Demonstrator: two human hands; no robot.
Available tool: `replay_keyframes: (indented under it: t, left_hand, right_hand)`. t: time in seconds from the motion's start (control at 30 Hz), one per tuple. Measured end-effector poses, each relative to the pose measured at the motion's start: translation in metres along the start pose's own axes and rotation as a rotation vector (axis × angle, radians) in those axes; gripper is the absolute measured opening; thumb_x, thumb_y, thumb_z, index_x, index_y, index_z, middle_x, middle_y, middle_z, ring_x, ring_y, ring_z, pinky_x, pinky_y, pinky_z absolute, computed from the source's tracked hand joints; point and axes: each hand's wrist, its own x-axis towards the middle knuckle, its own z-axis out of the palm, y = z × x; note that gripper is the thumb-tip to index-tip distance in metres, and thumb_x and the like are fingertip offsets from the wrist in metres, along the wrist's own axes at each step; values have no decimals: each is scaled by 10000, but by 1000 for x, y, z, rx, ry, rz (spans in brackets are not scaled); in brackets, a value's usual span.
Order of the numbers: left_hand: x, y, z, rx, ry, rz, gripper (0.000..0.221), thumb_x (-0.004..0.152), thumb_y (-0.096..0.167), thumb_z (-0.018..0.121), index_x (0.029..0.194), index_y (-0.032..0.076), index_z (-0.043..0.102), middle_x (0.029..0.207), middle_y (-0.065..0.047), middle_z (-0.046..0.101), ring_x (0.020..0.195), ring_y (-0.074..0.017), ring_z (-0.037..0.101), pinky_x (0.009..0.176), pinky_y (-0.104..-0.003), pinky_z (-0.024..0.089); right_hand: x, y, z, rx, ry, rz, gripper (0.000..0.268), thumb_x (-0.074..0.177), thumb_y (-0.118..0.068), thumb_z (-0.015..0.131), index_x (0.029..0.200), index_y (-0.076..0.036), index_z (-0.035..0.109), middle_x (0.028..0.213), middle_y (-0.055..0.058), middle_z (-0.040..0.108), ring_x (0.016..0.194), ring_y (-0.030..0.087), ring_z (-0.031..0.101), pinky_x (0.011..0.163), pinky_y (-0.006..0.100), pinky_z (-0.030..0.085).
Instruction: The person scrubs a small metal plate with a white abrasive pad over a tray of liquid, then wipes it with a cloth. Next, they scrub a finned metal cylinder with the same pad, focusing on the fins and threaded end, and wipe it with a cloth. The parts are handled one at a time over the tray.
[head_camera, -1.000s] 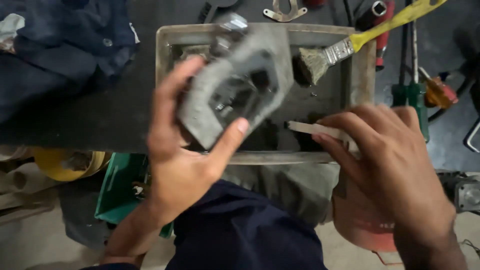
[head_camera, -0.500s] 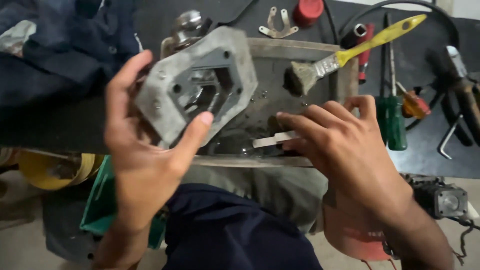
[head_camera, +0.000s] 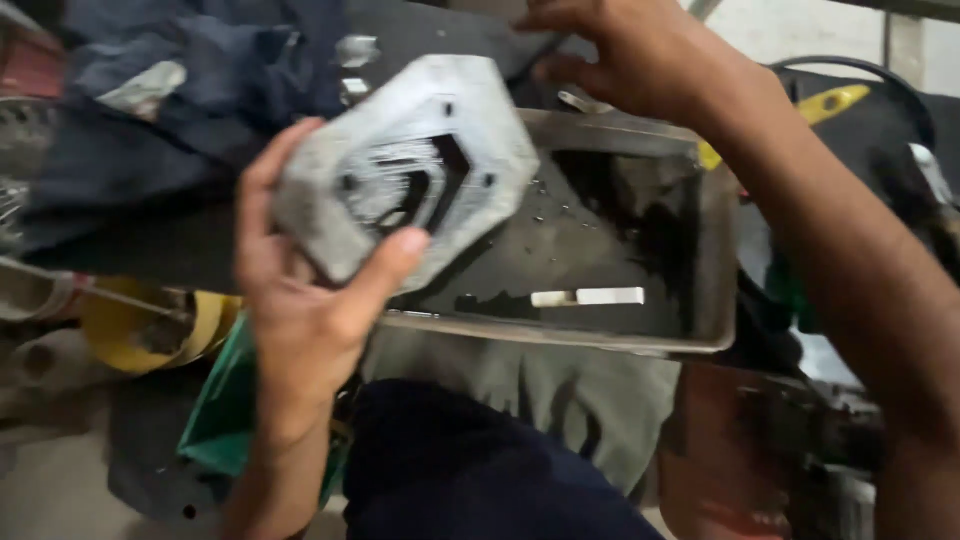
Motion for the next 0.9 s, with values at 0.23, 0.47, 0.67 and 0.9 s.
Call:
replay_keyframes:
  t: [0.23,0.47,0.67,0.9]
  left_hand:
    - [2,-14,9,290,-286,202,731,851,61,886,1423,78,430,1446,-122,567,1118,-206,656,928,-277,576]
    - [2,-29,15,430,-381,346,652,933,27,811,1415,0,373,1488,-224,527,1441,-380,565,1249,-410,467]
    - [-2,-19,10,652,-532,281,756,953,163,817,1545,204,350,1544,-153,379,1360,-413,601,918,-511,674]
    - [0,-13,7,550,-684,212,892,914,94,828,1582,239,254,1708,-200,155,1374,-464,642,1004,-466,678]
  right_hand:
    - [13,-4,13,-164,-101,245,161,1012,10,688,1132,-15,793,1009,170,786,857,323,746,640,471,576]
    - [-99,-97,-62,-539,42,414,171,1288,-153,657,1322,14,652,1148,199,752,899,425,692,683,504,513]
    - [-128,-152,-50,42,-161,564,296,1000,-144,581,1273,-107,691,1150,108,748,692,225,765,670,331,682]
    - [-123,-154,-28,3,-192,602,387,1011,-220,559,1387,-150,621,1008,84,630,748,327,698,617,498,548]
